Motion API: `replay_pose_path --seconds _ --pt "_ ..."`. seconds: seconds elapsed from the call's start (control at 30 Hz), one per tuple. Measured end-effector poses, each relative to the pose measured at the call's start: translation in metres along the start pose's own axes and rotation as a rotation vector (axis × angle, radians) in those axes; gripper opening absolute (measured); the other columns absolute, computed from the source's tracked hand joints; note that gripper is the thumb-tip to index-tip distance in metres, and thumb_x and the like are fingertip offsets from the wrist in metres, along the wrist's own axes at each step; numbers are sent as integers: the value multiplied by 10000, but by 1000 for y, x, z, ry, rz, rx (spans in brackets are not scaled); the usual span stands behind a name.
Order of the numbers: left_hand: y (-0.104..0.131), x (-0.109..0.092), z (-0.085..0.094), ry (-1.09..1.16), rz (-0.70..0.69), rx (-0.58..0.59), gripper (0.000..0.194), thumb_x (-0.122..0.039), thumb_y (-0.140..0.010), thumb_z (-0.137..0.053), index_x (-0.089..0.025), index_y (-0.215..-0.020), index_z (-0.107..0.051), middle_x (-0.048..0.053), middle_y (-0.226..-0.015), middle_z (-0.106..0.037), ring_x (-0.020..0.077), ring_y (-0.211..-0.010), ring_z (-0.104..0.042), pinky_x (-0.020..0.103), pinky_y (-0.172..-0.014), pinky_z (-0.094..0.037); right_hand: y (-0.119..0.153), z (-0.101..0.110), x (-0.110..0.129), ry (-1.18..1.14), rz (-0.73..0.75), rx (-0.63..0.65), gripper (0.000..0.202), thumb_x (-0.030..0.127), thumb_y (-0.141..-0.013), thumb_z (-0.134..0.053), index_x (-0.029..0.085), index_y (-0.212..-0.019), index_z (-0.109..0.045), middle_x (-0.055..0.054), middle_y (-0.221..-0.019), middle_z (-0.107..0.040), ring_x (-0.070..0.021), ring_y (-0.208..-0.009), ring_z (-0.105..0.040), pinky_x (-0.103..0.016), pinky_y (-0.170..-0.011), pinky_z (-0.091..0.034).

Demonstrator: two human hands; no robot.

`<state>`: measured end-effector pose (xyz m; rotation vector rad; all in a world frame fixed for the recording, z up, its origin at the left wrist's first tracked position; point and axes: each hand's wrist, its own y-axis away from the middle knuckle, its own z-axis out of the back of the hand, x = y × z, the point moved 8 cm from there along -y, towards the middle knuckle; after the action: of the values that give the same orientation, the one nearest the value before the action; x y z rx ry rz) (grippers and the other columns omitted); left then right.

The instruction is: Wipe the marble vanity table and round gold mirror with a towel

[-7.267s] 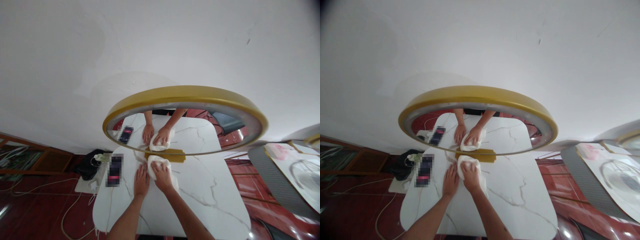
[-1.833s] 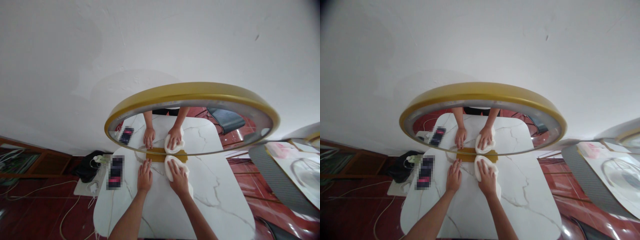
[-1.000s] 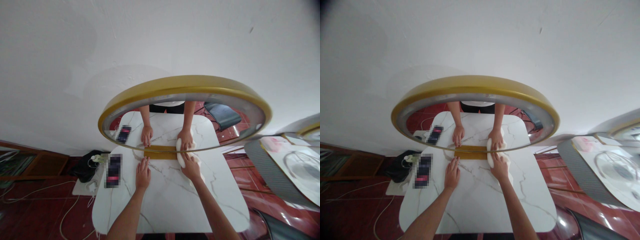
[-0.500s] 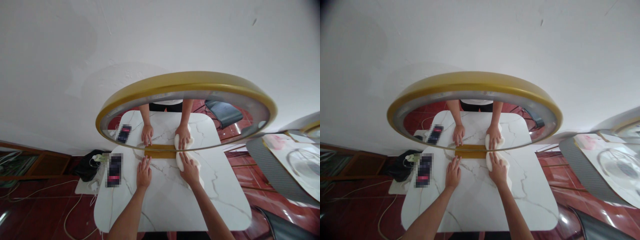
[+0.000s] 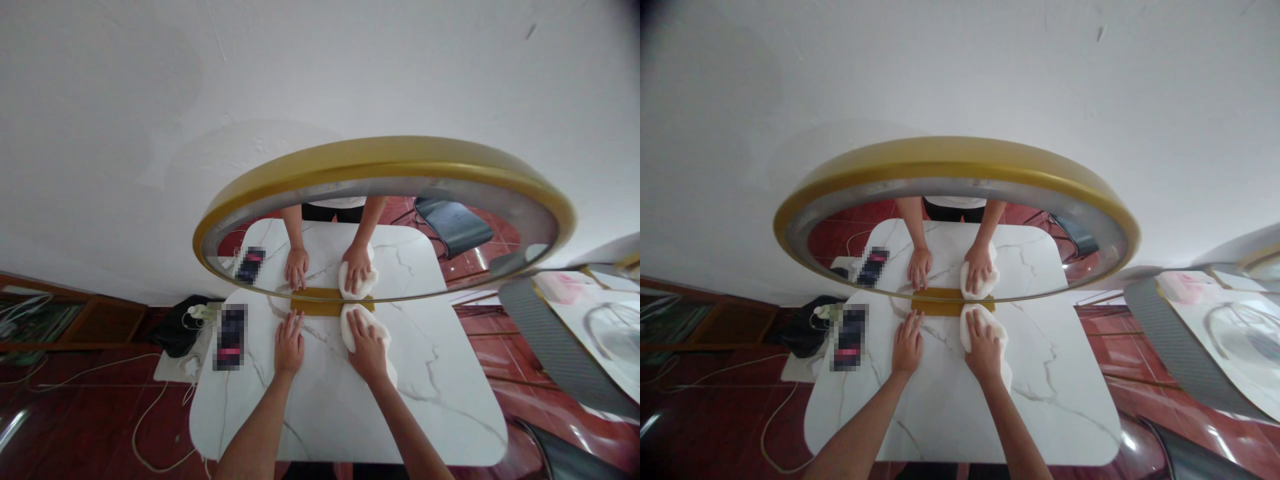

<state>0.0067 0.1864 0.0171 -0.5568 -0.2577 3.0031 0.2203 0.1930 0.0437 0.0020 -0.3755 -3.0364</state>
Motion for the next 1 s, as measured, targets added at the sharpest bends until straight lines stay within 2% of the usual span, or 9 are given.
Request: replay_pose_path --seconds 0.17,0.33,0.5,0.63,0.77,1.0 --pt "0 0 0 16 3 -6 621 -84 -856 -362 -268 -1440 -260 34 -1494 -311 201 -1362 -299 437 -1101 -271 2 -3 17 -9 40 42 982 129 -686 -503 309 -1452 85 41 -1551 9 -301 -1230 -354 -396 -861 -418" --pt "0 0 1 27 -3 -6 600 -104 -866 -357 -263 -1438 -274 29 -1495 -309 194 -1365 -292 421 -1108 -252 2 -6 53 -24 184 78 1020 55 -633 -502 355 -1454 24 67 -1547 7 -297 -1273 -312 -433 -947 -366" --pt "1 0 -1 14 -16 10 602 -120 -861 -373 -250 -1440 -274 35 -1501 -295 197 -1370 -280 414 -1108 -243 -7 -3 88 -103 248 114 1005 85 -638 -523 361 -1457 -12 74 -1546 23 -310 -1265 -305 -439 -922 -375" --pt "2 1 -3 1 -20 23 607 -111 -855 -378 -236 -1440 -278 42 -1504 -286 199 -1373 -273 411 -1110 -241 -10 -1 97 -120 253 115 988 75 -654 -501 361 -1456 -1 70 -1549 17 -290 -1262 -306 -418 -912 -375" --pt "1 1 -1 12 -12 5 611 -94 -855 -366 -262 -1437 -281 25 -1500 -298 189 -1368 -285 403 -1110 -249 -8 -1 78 -119 173 74 988 94 -651 -508 359 -1457 -1 78 -1550 2 -281 -1252 -319 -388 -903 -383" --pt "1 3 -3 12 2 4 637 -74 -851 -375 -274 -1443 -250 22 -1502 -294 191 -1372 -277 418 -1109 -260 2 -1 -3 -62 -20 -20 934 158 -712 -498 349 -1457 32 87 -1550 -34 -266 -1219 -362 -342 -854 -408"
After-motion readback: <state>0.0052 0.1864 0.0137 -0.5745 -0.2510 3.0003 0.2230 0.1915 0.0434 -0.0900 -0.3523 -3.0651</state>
